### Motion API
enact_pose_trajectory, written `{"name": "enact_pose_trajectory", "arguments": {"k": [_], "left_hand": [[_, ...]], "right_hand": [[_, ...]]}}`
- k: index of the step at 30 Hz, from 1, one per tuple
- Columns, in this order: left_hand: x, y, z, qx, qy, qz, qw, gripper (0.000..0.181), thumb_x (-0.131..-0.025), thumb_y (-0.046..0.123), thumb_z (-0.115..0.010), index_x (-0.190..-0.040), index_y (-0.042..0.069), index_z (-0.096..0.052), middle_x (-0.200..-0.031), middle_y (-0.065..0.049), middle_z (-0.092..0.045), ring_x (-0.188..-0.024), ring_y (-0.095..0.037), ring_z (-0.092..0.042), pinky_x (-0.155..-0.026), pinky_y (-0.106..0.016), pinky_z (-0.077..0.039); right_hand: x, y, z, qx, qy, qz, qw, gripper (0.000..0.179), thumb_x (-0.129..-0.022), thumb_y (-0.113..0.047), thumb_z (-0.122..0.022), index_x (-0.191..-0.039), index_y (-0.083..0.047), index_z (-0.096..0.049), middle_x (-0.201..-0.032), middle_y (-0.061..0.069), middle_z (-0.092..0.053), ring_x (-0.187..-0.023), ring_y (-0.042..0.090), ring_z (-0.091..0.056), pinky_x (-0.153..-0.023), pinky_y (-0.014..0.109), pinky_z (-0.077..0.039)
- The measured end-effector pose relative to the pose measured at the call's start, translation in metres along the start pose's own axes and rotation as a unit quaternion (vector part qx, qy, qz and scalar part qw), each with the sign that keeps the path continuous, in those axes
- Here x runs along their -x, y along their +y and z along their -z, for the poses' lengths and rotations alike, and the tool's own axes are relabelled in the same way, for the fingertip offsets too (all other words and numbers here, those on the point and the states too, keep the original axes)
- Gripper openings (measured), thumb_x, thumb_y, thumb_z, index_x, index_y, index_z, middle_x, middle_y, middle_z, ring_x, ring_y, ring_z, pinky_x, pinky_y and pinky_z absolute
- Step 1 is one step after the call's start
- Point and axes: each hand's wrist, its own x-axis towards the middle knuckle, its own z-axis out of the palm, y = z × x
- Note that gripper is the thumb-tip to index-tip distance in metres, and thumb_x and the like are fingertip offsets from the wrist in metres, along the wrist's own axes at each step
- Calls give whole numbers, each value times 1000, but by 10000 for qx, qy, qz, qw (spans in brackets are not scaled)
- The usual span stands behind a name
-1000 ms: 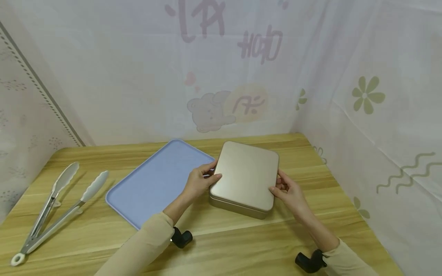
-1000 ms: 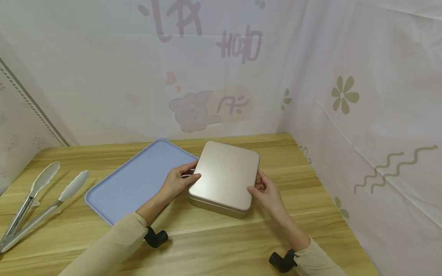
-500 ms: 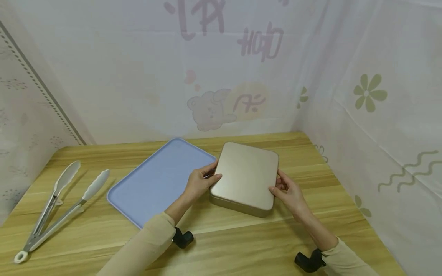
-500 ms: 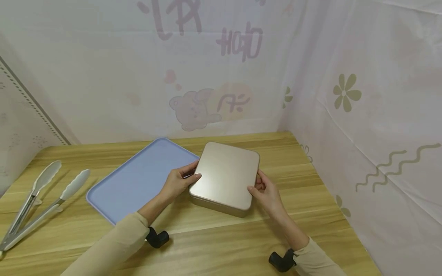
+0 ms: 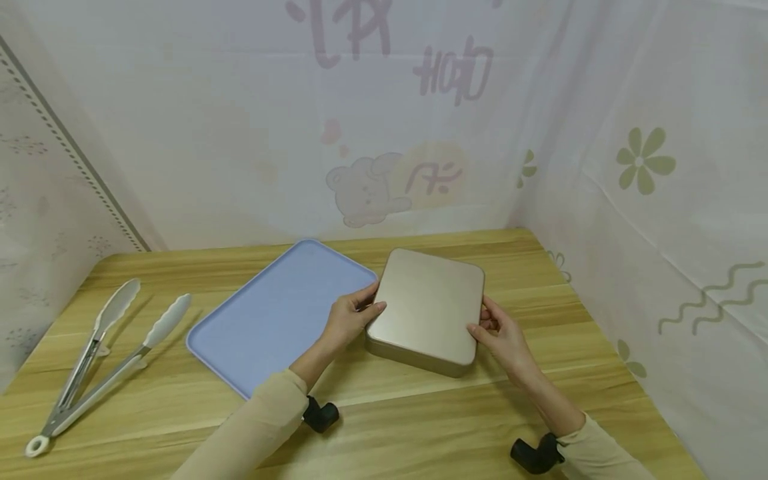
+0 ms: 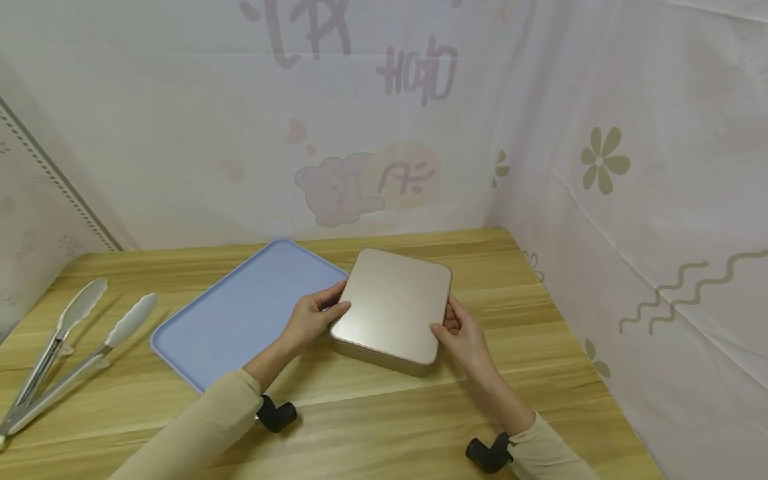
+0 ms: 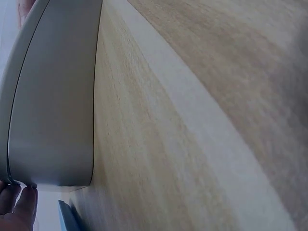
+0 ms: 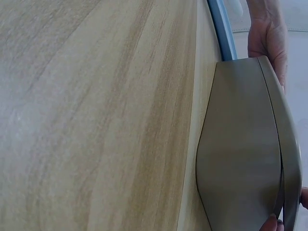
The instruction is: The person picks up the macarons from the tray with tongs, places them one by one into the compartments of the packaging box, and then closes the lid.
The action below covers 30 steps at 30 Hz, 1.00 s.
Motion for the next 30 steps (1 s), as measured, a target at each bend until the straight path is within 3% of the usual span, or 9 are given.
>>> {"name": "enact_pose_trajectory", "arguments": {"k": [7, 13, 30], "left_hand": [[1, -1, -2, -318, 112, -2, 9994, 50, -88, 15, -66, -134, 9, -51, -132, -9, -55, -121, -23, -53, -94, -34, -46], [1, -1, -3, -566, 190, -5, 9982, 50, -88, 19, -66, -135, 11, -51, -130, -8, -57, -120, -22, -54, -95, -36, -45], [0, -4, -4, -410, 127, 155, 9990, 50, -88, 18, -66, -135, 10, -50, -132, -8, -55, -123, -22, -51, -98, -36, -43]], "right_hand": [[1, 2, -1, -5, 88, 213, 9997, 68, -90, -11, -63, -144, 7, -27, -106, 13, -47, -88, 13, -44, -69, 13, -44], [-2, 2, -1, 142, -2, -172, 9998, 64, -92, -9, -59, -147, 1, -27, -112, 16, -47, -91, 15, -43, -71, 14, -43], [-4, 5, -1, -43, -97, -222, 9997, 64, -93, -7, -58, -147, 1, -25, -113, 17, -46, -89, 13, -43, -71, 13, -44]]}}
